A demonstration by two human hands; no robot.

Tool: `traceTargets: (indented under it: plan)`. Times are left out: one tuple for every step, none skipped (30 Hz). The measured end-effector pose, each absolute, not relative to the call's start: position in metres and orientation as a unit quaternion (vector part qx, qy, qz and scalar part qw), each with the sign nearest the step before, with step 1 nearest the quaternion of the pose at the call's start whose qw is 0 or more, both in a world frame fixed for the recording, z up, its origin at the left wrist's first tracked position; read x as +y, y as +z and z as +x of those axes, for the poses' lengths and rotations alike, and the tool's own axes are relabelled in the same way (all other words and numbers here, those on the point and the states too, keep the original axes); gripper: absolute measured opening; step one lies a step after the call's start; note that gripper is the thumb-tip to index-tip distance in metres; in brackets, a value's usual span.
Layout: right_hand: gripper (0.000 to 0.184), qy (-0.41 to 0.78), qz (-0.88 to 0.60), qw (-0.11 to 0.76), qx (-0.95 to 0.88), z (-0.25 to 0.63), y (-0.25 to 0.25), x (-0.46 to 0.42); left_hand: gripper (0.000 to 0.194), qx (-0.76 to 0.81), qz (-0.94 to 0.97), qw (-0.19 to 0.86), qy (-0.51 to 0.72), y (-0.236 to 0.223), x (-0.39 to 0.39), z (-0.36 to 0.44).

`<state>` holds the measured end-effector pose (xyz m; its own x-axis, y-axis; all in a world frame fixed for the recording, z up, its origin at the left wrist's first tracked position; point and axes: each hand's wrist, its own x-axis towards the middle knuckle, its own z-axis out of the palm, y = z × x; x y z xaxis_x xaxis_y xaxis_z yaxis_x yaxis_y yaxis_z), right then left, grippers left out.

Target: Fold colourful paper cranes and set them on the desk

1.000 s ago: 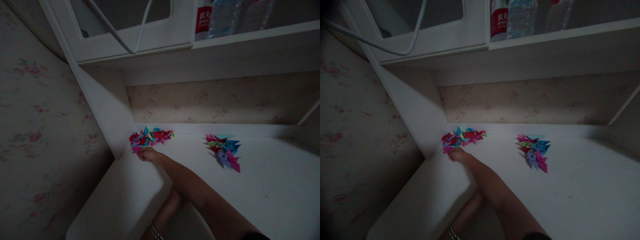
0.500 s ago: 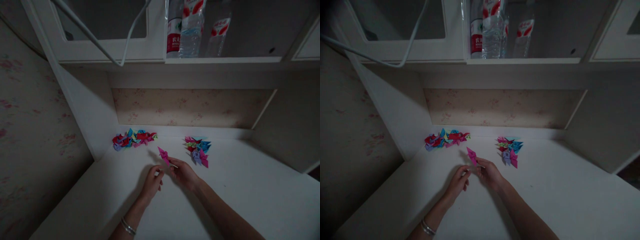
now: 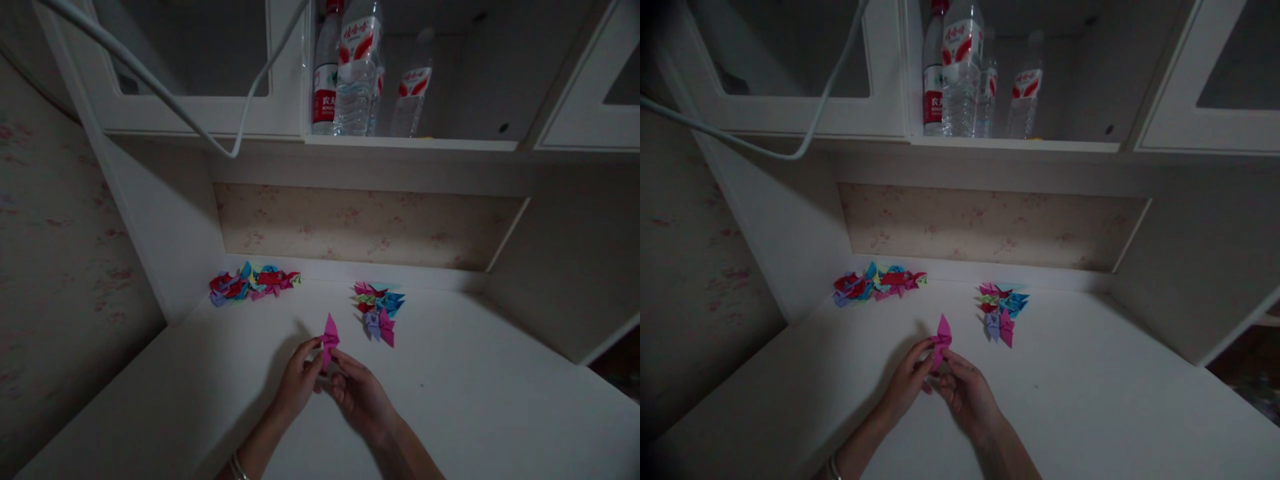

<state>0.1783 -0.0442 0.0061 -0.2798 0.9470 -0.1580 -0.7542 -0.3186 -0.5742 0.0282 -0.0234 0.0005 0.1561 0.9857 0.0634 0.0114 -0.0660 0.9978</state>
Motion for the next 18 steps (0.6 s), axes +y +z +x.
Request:
traceTargets:
  plan:
    - [0.032, 0.773, -0.246, 0.55, -0.197, 0.179, 0.005, -0.045, 0.048, 0.451, 0.552, 0.516, 0.474, 0.0, -0.023, 0.029]
    - [0.032, 0.771, -0.25, 0.552, -0.195, 0.18, 0.004, -0.045, 0.049, 0.456, 0.548, 0.514, 0.477, 0.0, -0.023, 0.028]
    - [0.031, 0.769, -0.253, 0.555, -0.193, 0.18, 0.004, -0.045, 0.049, 0.46, 0.543, 0.512, 0.48, -0.001, -0.023, 0.026]
    - [0.03, 0.767, -0.256, 0.557, -0.189, 0.181, 0.004, -0.046, 0.049, 0.462, 0.54, 0.512, 0.483, -0.001, -0.022, 0.023]
    - [0.029, 0.768, -0.257, 0.557, -0.186, 0.181, 0.005, -0.046, 0.05, 0.461, 0.538, 0.513, 0.485, -0.002, -0.022, 0.02]
    - [0.028, 0.769, -0.257, 0.556, -0.184, 0.18, 0.006, -0.046, 0.051, 0.459, 0.537, 0.515, 0.485, -0.002, -0.021, 0.017]
    - [0.028, 0.772, -0.258, 0.552, -0.182, 0.18, 0.007, -0.046, 0.052, 0.456, 0.538, 0.516, 0.487, -0.002, -0.021, 0.014]
    - [0.027, 0.775, -0.257, 0.548, -0.183, 0.178, 0.007, -0.047, 0.053, 0.452, 0.539, 0.517, 0.488, -0.002, -0.02, 0.011]
    - [0.026, 0.779, -0.254, 0.543, -0.185, 0.177, 0.008, -0.047, 0.055, 0.448, 0.541, 0.517, 0.489, -0.002, -0.02, 0.009]
    - [0.026, 0.783, -0.251, 0.538, -0.189, 0.176, 0.008, -0.048, 0.056, 0.445, 0.543, 0.518, 0.489, -0.002, -0.019, 0.008]
    - [0.025, 0.787, -0.246, 0.532, -0.193, 0.175, 0.009, -0.048, 0.055, 0.444, 0.545, 0.517, 0.489, -0.002, -0.019, 0.008]
    - [0.024, 0.79, -0.242, 0.527, -0.198, 0.174, 0.009, -0.049, 0.054, 0.444, 0.549, 0.515, 0.486, -0.003, -0.019, 0.008]
    - [0.024, 0.793, -0.24, 0.523, -0.201, 0.173, 0.008, -0.05, 0.051, 0.445, 0.555, 0.512, 0.481, -0.003, -0.019, 0.008]
    - [0.023, 0.794, -0.241, 0.52, -0.204, 0.173, 0.008, -0.05, 0.047, 0.449, 0.563, 0.507, 0.474, -0.003, -0.019, 0.009]
    - [0.022, 0.793, -0.243, 0.519, -0.205, 0.173, 0.008, -0.051, 0.043, 0.454, 0.57, 0.501, 0.466, -0.003, -0.019, 0.009]
    - [0.021, 0.792, -0.247, 0.518, -0.207, 0.173, 0.007, -0.051, 0.039, 0.458, 0.578, 0.496, 0.459, -0.003, -0.019, 0.01]
    - [0.021, 0.79, -0.25, 0.519, -0.209, 0.173, 0.007, -0.051, 0.035, 0.46, 0.583, 0.492, 0.454, -0.002, -0.019, 0.011]
    - [0.021, 0.788, -0.252, 0.52, -0.212, 0.173, 0.006, -0.051, 0.032, 0.46, 0.587, 0.489, 0.452, -0.002, -0.019, 0.012]
